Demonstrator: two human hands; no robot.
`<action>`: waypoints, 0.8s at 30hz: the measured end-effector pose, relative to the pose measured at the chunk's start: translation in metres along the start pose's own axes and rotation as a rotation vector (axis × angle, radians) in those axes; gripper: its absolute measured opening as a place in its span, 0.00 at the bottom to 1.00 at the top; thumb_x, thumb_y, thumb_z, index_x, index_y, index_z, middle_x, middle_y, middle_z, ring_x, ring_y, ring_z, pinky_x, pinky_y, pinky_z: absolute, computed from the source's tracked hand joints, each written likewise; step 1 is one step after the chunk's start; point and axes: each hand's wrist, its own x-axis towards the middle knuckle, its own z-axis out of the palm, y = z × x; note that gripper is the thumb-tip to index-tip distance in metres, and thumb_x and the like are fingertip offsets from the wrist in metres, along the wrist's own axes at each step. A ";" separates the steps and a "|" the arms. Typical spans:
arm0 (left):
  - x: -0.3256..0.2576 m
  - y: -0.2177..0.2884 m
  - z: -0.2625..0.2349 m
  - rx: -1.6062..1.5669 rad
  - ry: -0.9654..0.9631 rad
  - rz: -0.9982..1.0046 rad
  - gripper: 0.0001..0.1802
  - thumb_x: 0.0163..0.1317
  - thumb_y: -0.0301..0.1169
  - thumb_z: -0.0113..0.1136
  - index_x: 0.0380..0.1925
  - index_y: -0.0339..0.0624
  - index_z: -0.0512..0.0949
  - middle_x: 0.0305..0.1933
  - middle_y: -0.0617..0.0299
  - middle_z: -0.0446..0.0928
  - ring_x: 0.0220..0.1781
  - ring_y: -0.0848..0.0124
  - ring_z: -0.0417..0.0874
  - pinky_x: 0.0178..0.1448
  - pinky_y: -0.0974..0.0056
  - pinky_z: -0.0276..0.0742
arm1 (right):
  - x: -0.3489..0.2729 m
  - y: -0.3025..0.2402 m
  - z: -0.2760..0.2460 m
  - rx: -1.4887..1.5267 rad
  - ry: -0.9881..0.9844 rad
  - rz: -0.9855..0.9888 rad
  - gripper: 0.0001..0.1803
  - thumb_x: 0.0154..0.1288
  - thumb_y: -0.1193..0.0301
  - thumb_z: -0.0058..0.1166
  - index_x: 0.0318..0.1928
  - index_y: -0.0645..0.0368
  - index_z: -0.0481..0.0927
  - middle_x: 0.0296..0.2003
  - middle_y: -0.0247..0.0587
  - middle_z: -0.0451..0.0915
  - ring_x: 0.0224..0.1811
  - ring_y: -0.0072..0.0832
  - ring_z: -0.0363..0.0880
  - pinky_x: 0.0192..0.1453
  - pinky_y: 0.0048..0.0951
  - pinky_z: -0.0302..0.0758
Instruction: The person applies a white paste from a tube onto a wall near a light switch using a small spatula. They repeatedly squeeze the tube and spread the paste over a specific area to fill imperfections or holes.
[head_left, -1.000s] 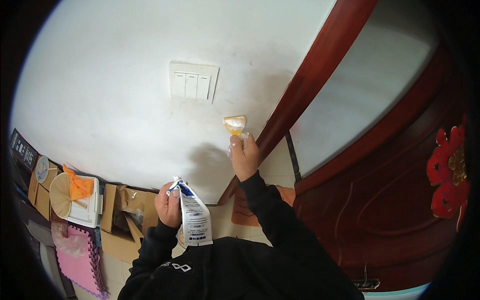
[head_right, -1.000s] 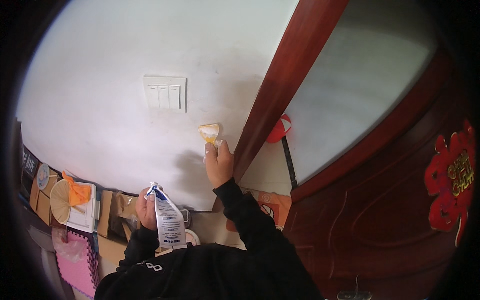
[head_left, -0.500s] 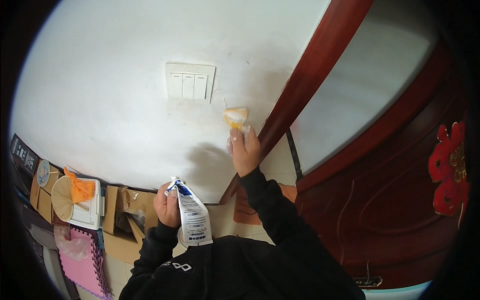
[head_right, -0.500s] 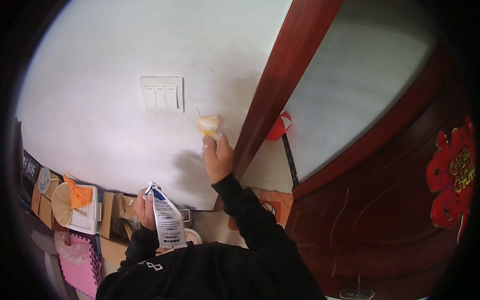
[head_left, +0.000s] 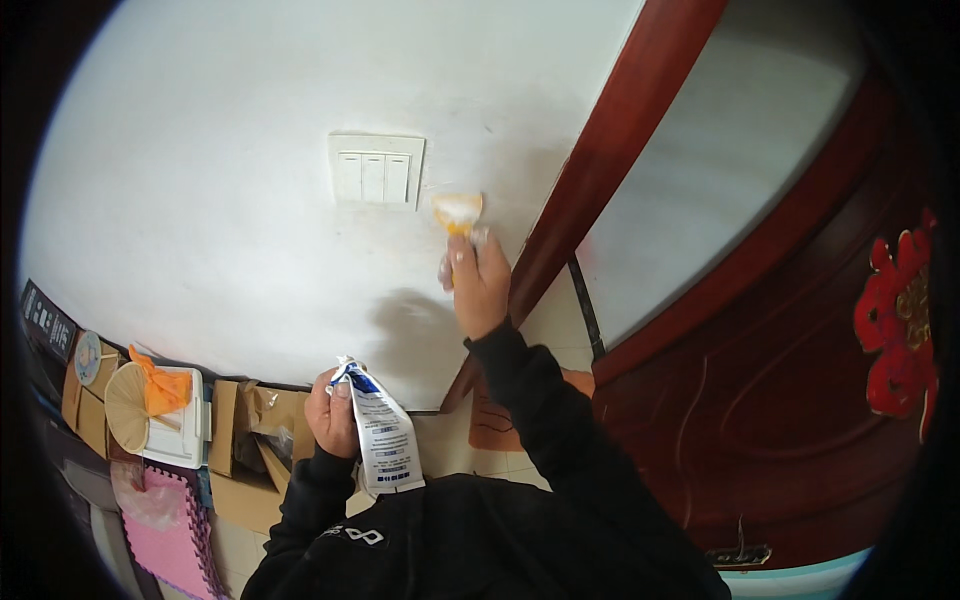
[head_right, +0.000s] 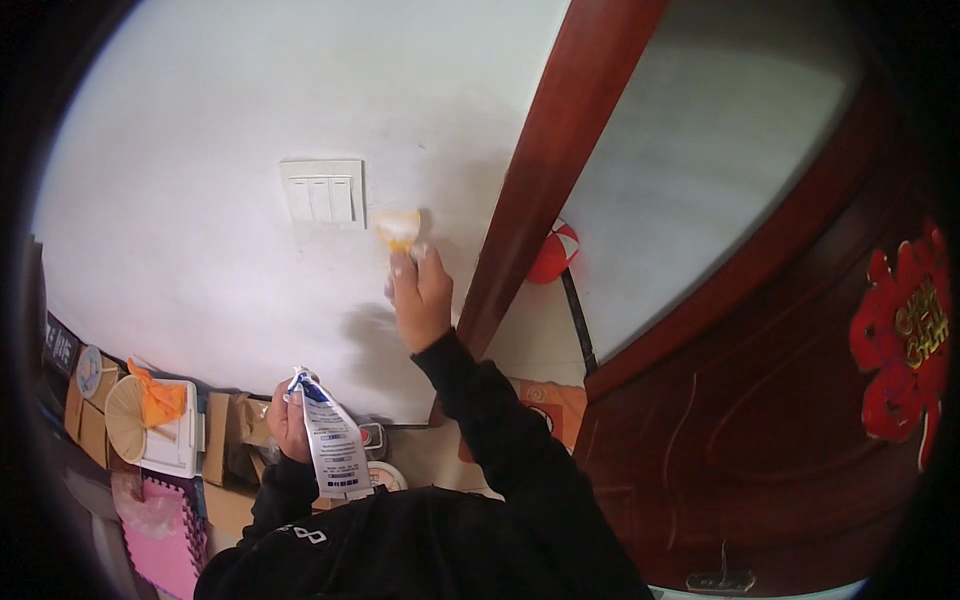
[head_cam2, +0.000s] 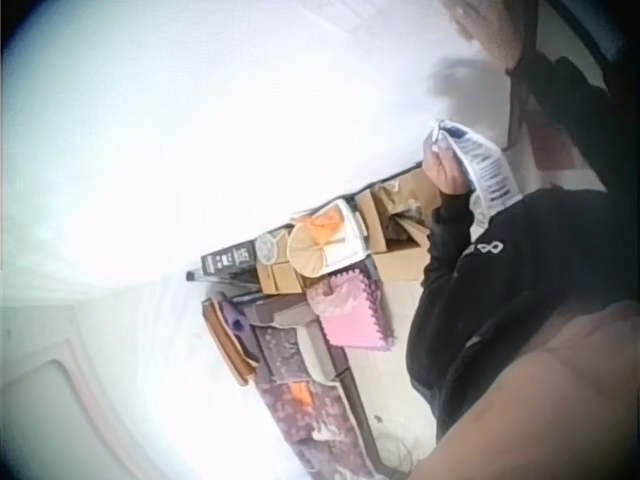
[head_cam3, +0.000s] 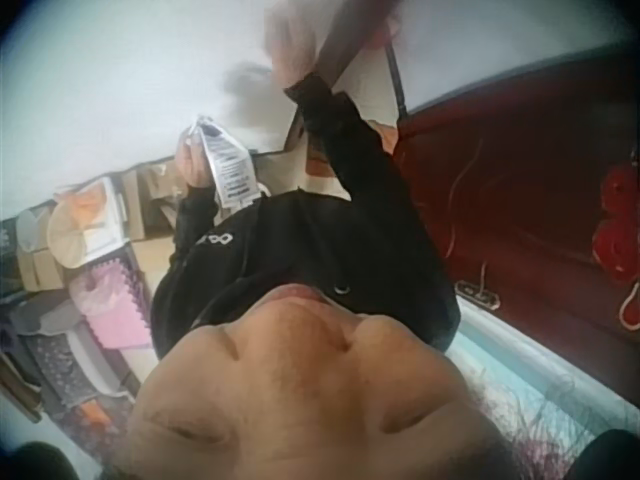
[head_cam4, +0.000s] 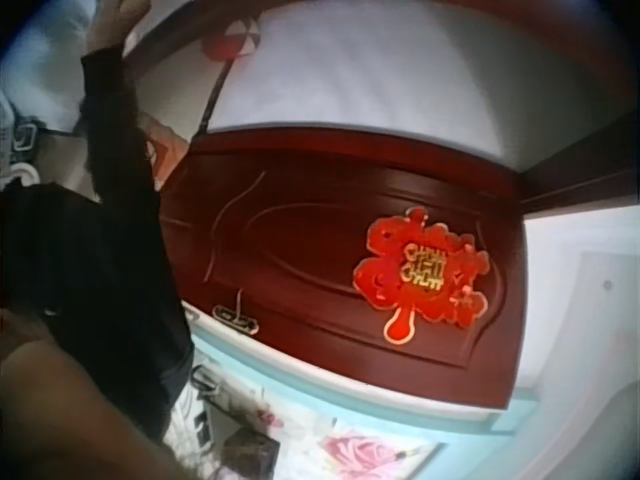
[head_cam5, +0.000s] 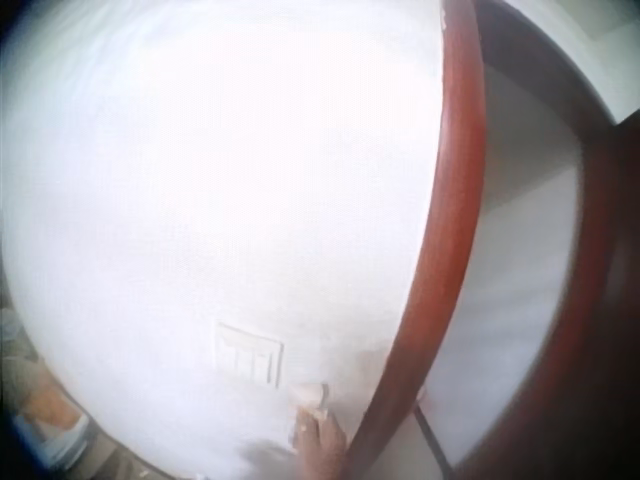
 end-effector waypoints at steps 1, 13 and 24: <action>0.001 0.001 0.001 0.008 0.000 0.014 0.18 0.68 0.37 0.46 0.42 0.30 0.75 0.31 0.60 0.77 0.30 0.75 0.75 0.37 0.70 0.71 | 0.009 -0.005 0.004 -0.025 0.012 0.006 0.09 0.69 0.71 0.45 0.31 0.61 0.66 0.18 0.31 0.67 0.17 0.17 0.65 0.21 0.21 0.64; -0.001 -0.003 -0.010 0.018 0.024 -0.003 0.18 0.68 0.37 0.46 0.41 0.30 0.75 0.31 0.60 0.77 0.31 0.76 0.74 0.38 0.71 0.70 | -0.010 0.012 -0.001 -0.104 0.065 0.047 0.08 0.69 0.72 0.44 0.31 0.62 0.67 0.17 0.31 0.68 0.16 0.17 0.65 0.20 0.21 0.63; -0.002 -0.005 -0.012 -0.005 0.039 -0.005 0.18 0.67 0.37 0.46 0.42 0.30 0.75 0.34 0.58 0.77 0.34 0.74 0.75 0.41 0.70 0.72 | -0.016 0.038 -0.003 -0.194 0.088 0.160 0.09 0.68 0.72 0.45 0.30 0.62 0.66 0.17 0.31 0.67 0.16 0.17 0.66 0.20 0.21 0.64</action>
